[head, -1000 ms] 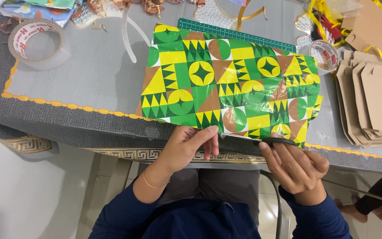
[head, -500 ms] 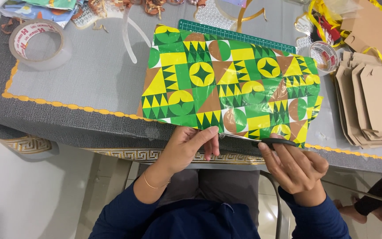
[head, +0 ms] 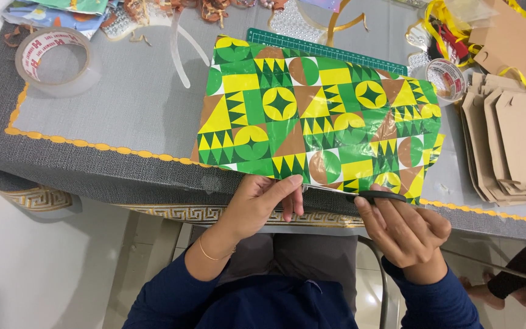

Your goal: The person places shredded paper into a small cardboard box, adds a packaged item, and closes the lid. They then wrap the box in patterned paper, securing it with clear tape and trimming the excess with scissors.

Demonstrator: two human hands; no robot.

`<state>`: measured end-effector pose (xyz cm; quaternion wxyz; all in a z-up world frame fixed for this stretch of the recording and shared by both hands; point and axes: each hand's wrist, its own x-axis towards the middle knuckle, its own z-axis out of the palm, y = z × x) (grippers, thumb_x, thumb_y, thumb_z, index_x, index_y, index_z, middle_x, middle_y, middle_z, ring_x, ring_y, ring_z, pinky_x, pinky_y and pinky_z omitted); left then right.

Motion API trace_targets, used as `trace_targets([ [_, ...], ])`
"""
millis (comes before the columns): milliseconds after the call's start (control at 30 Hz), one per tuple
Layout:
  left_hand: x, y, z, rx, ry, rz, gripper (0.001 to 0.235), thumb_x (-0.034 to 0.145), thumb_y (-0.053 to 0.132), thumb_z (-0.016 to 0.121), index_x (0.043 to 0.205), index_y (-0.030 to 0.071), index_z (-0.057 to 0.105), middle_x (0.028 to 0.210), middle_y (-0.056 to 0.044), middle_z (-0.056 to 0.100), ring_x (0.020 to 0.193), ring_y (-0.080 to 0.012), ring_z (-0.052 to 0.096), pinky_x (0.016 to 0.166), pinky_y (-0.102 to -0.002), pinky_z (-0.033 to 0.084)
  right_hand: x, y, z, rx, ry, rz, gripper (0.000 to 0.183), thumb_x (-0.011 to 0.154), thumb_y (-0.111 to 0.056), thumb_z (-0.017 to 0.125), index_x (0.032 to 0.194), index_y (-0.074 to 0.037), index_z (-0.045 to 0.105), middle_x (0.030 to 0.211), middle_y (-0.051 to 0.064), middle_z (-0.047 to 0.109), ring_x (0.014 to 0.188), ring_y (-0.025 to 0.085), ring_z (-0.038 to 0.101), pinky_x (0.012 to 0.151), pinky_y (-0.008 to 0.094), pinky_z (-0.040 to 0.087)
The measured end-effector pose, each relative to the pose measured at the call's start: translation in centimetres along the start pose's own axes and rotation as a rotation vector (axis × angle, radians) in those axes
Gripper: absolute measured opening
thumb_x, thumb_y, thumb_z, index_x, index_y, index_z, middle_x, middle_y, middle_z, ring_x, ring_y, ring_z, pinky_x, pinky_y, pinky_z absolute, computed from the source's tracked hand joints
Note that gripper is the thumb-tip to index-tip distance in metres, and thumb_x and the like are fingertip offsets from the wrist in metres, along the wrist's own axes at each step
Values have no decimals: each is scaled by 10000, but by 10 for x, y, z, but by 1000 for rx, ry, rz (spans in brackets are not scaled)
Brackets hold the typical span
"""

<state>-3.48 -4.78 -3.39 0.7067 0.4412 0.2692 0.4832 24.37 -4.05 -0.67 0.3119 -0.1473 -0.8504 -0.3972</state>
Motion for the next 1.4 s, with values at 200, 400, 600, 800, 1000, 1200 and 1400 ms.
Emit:
trace_targets([
  [200, 0, 1, 0, 12, -4, -9, 379, 1048, 260, 546, 769, 37, 675, 703, -92, 703, 532, -155, 614, 543, -252, 541, 0, 2, 0, 15, 13, -22, 194, 944, 22, 722, 1010, -112, 846, 806, 98, 787, 629, 178, 710, 796, 306, 322],
  [400, 0, 3, 4, 57, 24, -44, 402, 1035, 281, 562, 748, 31, 690, 708, -102, 707, 522, -162, 614, 543, -253, 532, -19, -5, -9, 111, -10, 58, 133, 969, -5, 724, 1044, -87, 798, 778, 51, 740, 643, 171, 701, 756, 309, 338],
  [600, -1, 11, 15, 309, 127, -62, 387, 1016, 296, 542, 725, 65, 652, 680, -59, 701, 451, -132, 612, 523, -265, 533, -80, 33, -25, -171, -21, 604, 290, 995, 79, 992, 1179, 108, 769, 1100, 252, 811, 1001, 350, 733, 923, 428, 514],
  [800, -1, 14, 18, 401, 182, -119, 438, 1008, 330, 555, 693, 59, 692, 660, -67, 729, 411, -154, 622, 517, -278, 523, -102, 60, -30, -139, -595, 995, 320, 917, -38, 858, 1234, -27, 822, 1124, 144, 796, 977, 291, 736, 903, 418, 537],
  [1000, 1, 4, 14, 323, 190, -116, 397, 1013, 301, 565, 749, 37, 700, 693, -98, 716, 467, -174, 631, 525, -274, 547, -29, 45, -33, -153, -499, 870, 261, 1111, -122, 744, 1360, -64, 799, 1306, 136, 694, 1135, 355, 614, 905, 460, 439],
  [1200, -3, 22, 22, 676, 87, 166, 378, 1023, 362, 515, 831, 109, 721, 770, -8, 673, 762, -171, 659, 764, -321, 496, 56, -3, -6, 46, -276, 322, 505, 984, -459, 834, 1331, -143, 645, 1367, 166, 675, 1254, 345, 689, 1074, 472, 511],
  [1400, 13, 1, -1, 1834, 94, 873, 213, 910, 212, 692, 1076, 99, 761, 944, -130, 700, 1009, -313, 690, 915, -480, 538, 50, -9, 17, -40, -41, 283, 72, 897, -87, 774, 934, -149, 772, 1073, 57, 764, 1043, 254, 762, 922, 386, 617],
])
